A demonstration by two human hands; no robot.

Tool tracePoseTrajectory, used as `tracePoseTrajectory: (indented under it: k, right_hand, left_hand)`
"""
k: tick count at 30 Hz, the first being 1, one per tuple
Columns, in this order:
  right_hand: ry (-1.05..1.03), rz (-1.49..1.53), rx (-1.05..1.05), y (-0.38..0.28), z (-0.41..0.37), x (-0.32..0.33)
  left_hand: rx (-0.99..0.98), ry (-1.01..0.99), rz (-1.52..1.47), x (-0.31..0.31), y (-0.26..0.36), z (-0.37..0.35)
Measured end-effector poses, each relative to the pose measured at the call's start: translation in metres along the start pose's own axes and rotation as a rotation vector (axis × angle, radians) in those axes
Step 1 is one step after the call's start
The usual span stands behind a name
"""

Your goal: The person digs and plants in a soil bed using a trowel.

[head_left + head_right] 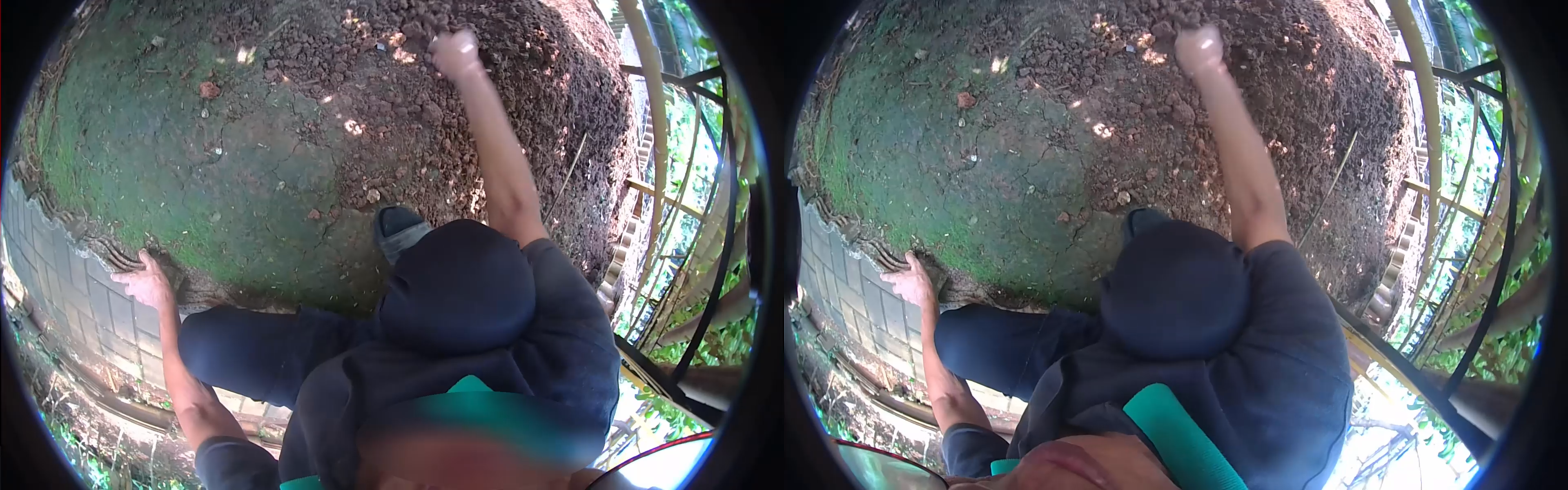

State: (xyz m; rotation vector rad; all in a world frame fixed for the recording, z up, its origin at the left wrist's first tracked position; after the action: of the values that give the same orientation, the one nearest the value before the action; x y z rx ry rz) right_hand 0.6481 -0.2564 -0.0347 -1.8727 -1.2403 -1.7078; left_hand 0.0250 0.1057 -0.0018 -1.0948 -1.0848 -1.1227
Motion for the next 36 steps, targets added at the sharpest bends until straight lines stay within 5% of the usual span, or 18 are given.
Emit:
tracePoseTrajectory:
  k: [1,2,7,10,14,20,24,26,28,31,36]
  right_hand:
    - [-0.151,0.741,-0.485,0.031,-0.001,-0.008]
    - [0.025,1.397,-1.085,0.056,-0.016,-0.005]
    - [-0.288,1.496,-1.188,0.018,-0.062,-0.049]
    - [-0.133,1.498,-1.126,0.024,-0.045,-0.081]
    - [0.136,0.880,-0.916,0.037,-0.020,-0.094]
    - [0.358,0.754,-0.792,0.010,-0.048,-0.054]
    - [0.416,0.831,-0.924,0.011,-0.082,-0.027]
    - [0.328,1.200,-0.910,0.025,-0.079,-0.043]
    - [0.396,1.357,-0.924,0.036,-0.094,-0.030]
    - [0.179,1.488,-0.862,0.032,-0.116,-0.011]
    - [-0.114,1.194,-0.817,0.016,-0.161,0.009]
  left_hand:
    - [-0.010,0.018,0.000,-0.003,-0.001,0.001]
    - [-0.029,0.037,0.001,-0.001,-0.004,0.002]
    - [-0.065,0.029,-0.005,0.006,0.002,0.001]
    - [-0.076,0.040,-0.006,0.002,0.001,0.002]
    - [-0.032,0.005,-0.020,0.008,0.004,-0.001]
    - [-0.033,0.010,0.004,0.002,-0.002,0.002]
    - [-0.041,0.017,0.048,-0.002,-0.003,0.004]
    - [-0.046,0.016,0.042,-0.001,-0.005,0.005]
    - [-0.044,0.014,0.021,-0.002,-0.002,0.004]
    - [-0.045,0.015,0.009,0.002,-0.003,0.001]
    - [-0.043,0.025,-0.025,-0.003,-0.006,0.005]
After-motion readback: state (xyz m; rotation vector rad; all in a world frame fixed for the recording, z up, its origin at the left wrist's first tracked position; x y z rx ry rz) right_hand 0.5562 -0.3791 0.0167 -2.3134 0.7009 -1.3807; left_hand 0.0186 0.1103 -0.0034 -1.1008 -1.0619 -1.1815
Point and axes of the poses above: each hand's wrist, its own z-axis towards the middle knuckle, its own x-axis out of the back of the hand, y = z × x, the point moved 10 cm from there along z, towards the middle knuckle, and after that the axes turned 8 degrees about y, right-handed, at the moved point
